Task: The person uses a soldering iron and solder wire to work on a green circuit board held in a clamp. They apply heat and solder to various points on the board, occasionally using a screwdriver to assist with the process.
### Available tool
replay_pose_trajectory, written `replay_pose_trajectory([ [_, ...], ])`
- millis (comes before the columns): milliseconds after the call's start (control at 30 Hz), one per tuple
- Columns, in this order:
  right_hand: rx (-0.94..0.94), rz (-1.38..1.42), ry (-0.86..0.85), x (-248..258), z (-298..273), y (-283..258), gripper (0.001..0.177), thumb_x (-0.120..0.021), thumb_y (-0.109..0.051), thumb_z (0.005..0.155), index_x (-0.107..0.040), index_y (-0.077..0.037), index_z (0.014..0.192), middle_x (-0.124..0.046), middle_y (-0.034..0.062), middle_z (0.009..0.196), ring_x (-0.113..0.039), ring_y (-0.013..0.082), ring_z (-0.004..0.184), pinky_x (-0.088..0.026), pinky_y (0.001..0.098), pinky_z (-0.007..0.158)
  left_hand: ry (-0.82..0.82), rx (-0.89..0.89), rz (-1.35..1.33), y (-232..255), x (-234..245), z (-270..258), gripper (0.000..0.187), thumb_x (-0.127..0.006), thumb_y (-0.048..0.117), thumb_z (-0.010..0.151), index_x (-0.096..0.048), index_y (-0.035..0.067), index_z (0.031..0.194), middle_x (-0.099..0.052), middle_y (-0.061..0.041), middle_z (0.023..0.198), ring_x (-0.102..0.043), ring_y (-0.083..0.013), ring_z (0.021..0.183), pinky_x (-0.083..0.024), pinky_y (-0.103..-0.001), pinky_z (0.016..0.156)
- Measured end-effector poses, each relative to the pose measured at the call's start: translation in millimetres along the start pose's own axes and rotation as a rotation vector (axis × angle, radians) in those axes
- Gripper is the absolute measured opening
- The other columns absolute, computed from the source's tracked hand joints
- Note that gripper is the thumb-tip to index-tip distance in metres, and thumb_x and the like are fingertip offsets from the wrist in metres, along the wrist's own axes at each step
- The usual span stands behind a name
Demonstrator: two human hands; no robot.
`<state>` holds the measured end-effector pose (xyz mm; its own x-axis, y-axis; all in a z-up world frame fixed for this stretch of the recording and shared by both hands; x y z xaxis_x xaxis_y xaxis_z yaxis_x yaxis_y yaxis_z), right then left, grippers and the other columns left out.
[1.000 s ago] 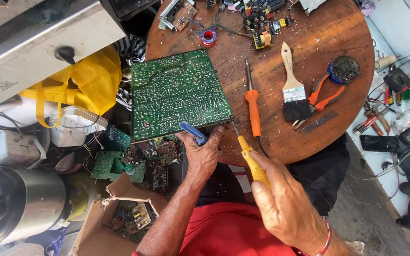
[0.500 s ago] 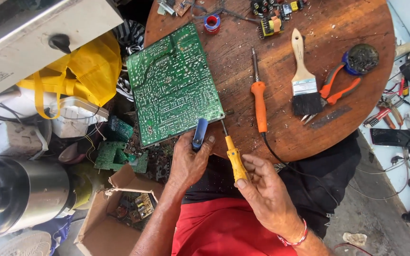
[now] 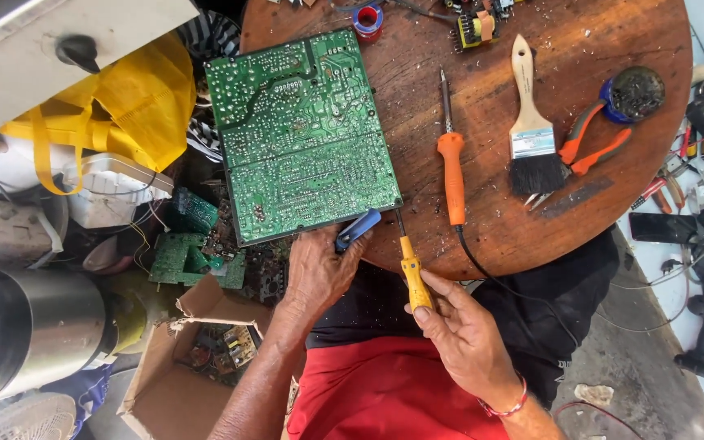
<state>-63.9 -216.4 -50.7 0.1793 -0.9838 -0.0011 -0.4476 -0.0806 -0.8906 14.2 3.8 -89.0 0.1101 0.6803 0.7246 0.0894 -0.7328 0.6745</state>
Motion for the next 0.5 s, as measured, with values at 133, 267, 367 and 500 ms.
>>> replay_pose_trajectory([
  [133,0.041,0.031,0.021,-2.8,0.1,0.9,0.055,-0.066,-0.015,0.093,-0.054,0.001,0.145,-0.06,0.0141,0.133,-0.079,0.0297,0.112,-0.068,0.033,0.093,-0.025,0.112,0.104,-14.4,-13.4,-7.4,0.039,-0.063,0.05,0.093,-0.075,0.019,0.113,-0.066,-0.024,0.081,-0.063,-0.0482,0.077,-0.048,-0.06,0.065],
  [267,0.006,0.006,0.022,-3.4,2.9,5.7,0.052,-0.068,-0.021,0.091,-0.055,-0.003,0.139,-0.076,0.016,0.121,-0.083,0.0261,0.105,-0.071,0.0327,0.083,0.046,0.051,-0.039,-9.0,-5.3,-11.3,0.035,-0.068,0.045,0.096,-0.064,0.011,0.085,-0.054,-0.013,0.062,-0.052,-0.0367,0.068,-0.039,-0.051,0.06],
  [367,-0.037,0.073,0.032,-2.9,4.4,15.0,0.049,-0.071,-0.019,0.089,-0.056,-0.003,0.132,-0.081,0.0194,0.112,-0.083,0.0262,0.103,-0.068,0.0327,0.082,0.045,0.027,-0.085,-8.9,1.0,-16.6,0.036,-0.068,0.042,0.097,-0.061,0.009,0.083,-0.053,-0.012,0.063,-0.049,-0.0329,0.07,-0.039,-0.048,0.063],
  [500,-0.082,0.116,0.055,0.2,6.1,23.2,0.045,-0.073,-0.019,0.088,-0.056,-0.001,0.126,-0.081,0.0223,0.105,-0.084,0.0297,0.099,-0.066,0.032,0.081,-0.082,0.048,-0.338,9.5,25.7,-30.4,0.02,-0.061,0.026,0.099,-0.061,0.009,0.087,-0.052,-0.004,0.074,-0.047,-0.0184,0.063,-0.042,-0.04,0.058],
])
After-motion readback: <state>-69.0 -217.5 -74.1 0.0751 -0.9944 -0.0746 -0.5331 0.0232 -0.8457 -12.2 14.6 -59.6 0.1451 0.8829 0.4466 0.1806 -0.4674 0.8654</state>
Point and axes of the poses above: each hand's wrist, its own z-axis towards the middle knuckle, its own x-axis out of the back of the hand, y = z × x, the point moved 4 cm from there along z, towards the middle knuckle
